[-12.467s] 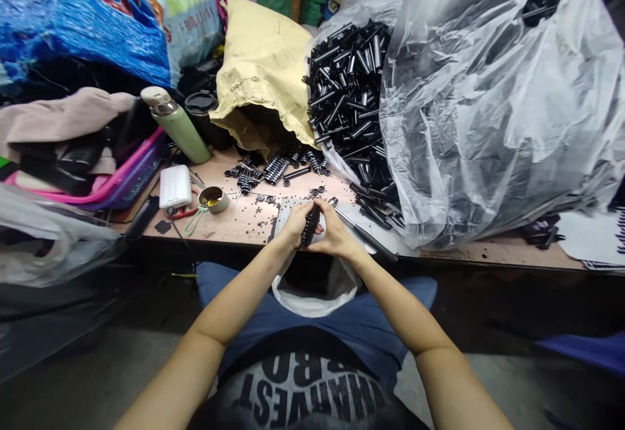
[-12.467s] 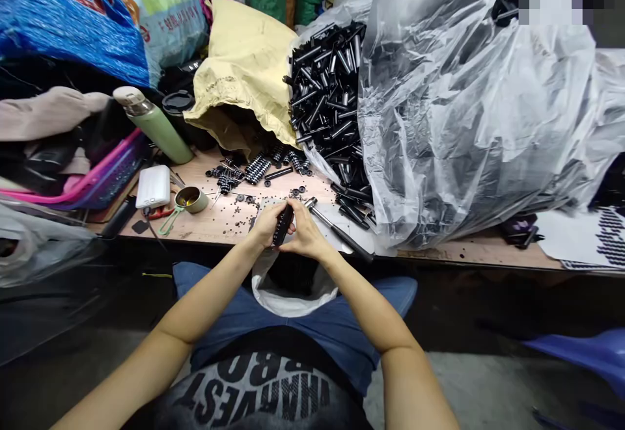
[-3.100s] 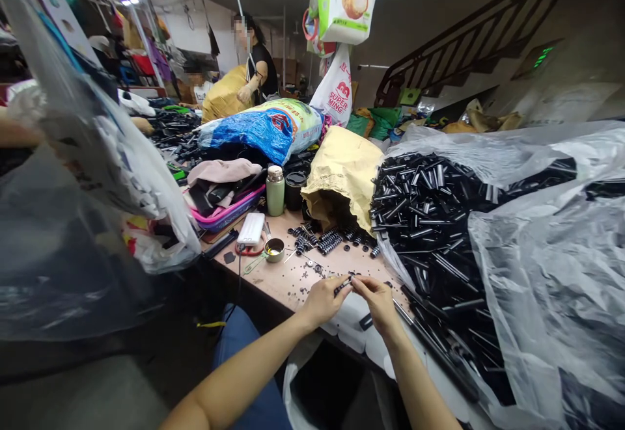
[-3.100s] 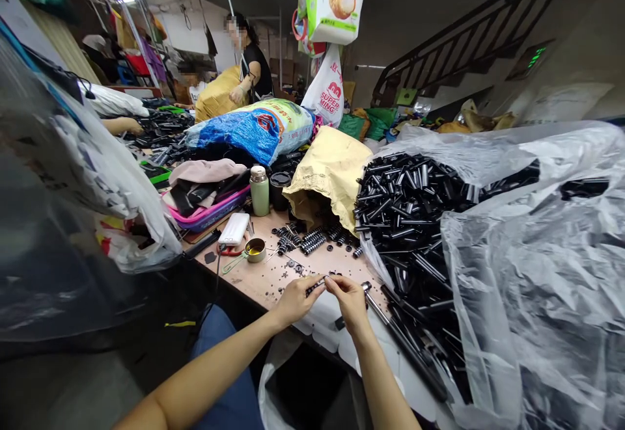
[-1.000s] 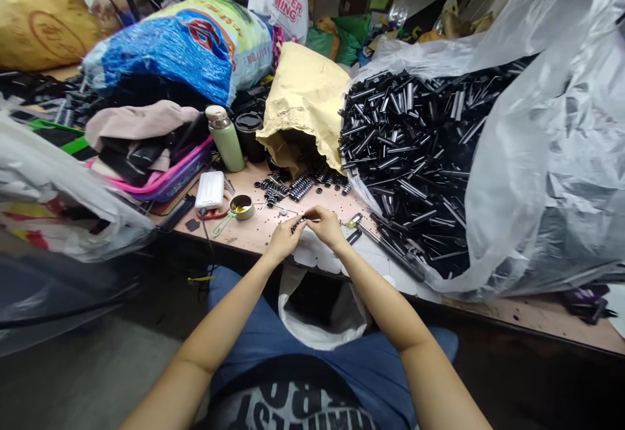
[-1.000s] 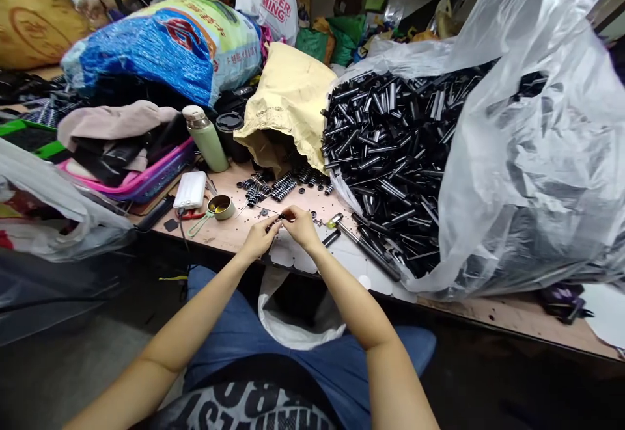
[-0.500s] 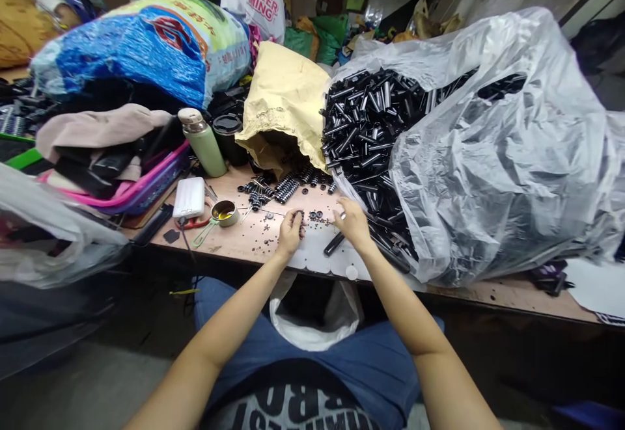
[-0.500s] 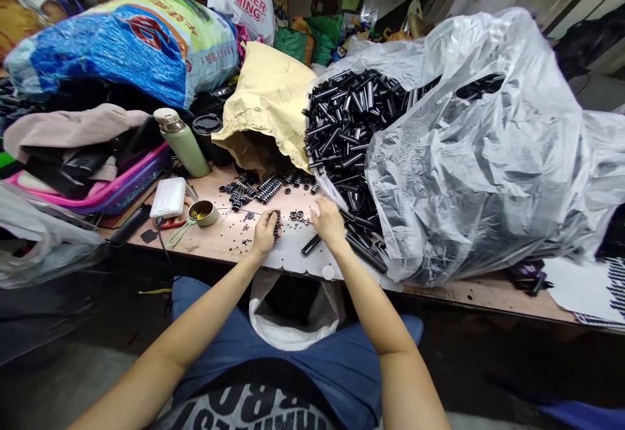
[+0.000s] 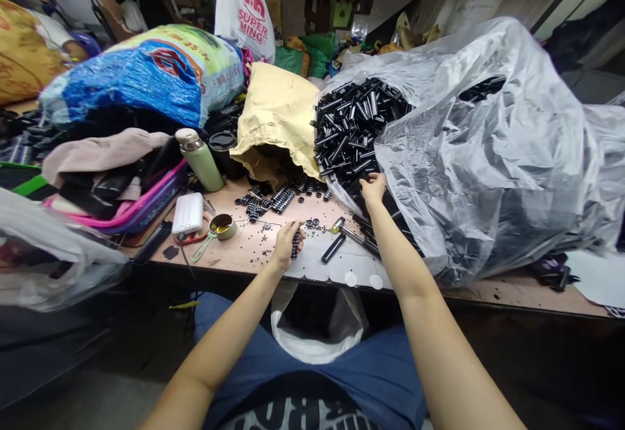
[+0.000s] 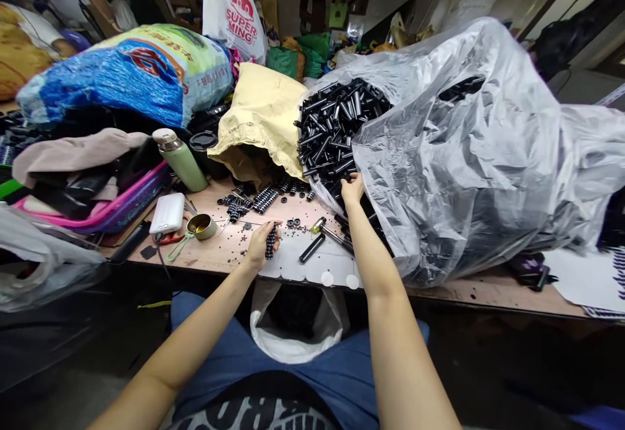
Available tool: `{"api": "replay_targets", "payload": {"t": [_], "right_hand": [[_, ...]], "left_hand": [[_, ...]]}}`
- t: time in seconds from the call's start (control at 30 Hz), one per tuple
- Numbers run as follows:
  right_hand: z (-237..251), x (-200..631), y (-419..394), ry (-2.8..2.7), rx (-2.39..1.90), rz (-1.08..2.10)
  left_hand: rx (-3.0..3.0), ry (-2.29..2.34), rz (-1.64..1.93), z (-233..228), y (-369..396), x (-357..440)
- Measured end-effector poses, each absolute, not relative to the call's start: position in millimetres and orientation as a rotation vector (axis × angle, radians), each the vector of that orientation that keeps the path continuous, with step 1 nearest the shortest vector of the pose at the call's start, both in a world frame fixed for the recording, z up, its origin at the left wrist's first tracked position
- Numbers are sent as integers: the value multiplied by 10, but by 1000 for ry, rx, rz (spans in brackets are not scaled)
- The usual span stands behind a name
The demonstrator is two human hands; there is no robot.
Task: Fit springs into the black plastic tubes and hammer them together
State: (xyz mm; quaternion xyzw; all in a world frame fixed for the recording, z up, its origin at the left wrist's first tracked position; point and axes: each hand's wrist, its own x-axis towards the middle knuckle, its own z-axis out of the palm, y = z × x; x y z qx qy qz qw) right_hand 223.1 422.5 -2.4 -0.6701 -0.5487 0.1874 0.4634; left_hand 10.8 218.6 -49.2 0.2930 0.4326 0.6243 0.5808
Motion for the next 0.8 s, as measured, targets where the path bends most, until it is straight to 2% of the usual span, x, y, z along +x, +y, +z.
{"api": "replay_targets", "payload": {"t": [0.13,0.27,0.33,0.43,0.5,0.57,0.63,0.7,0.8], "right_hand": [[55,2054,3853,-1305,-1412,657],[35,1821,3212,-1158,-1066,1284],[35,1739,2977,-1139,-1033,1523],[52,1655,2781,-1085,-1063,1599],[59,1613,2700,-1012,-1125,1685],[54,1575,2625,-933,-1161,1949],[40,1542,2562,-839,-1124,2208],[23,1519,2521,-758,-1071,2263],[3,1523,2492,-827,-1051,2129]], "left_hand": [[683,1119,1455,-415,2222,116],[890,1344,1511,-281,2288,61],[1084,1311,1332,-217,2294,19],[1278,1209,1105,-188,2257,-11],[1372,1247,1244,-222,2216,-1],[1464,1292,1421,-280,2173,25],[1524,1298,1454,-331,2135,55],[1529,1303,1441,-356,2105,83],[1499,1290,1456,-341,2075,113]]}}
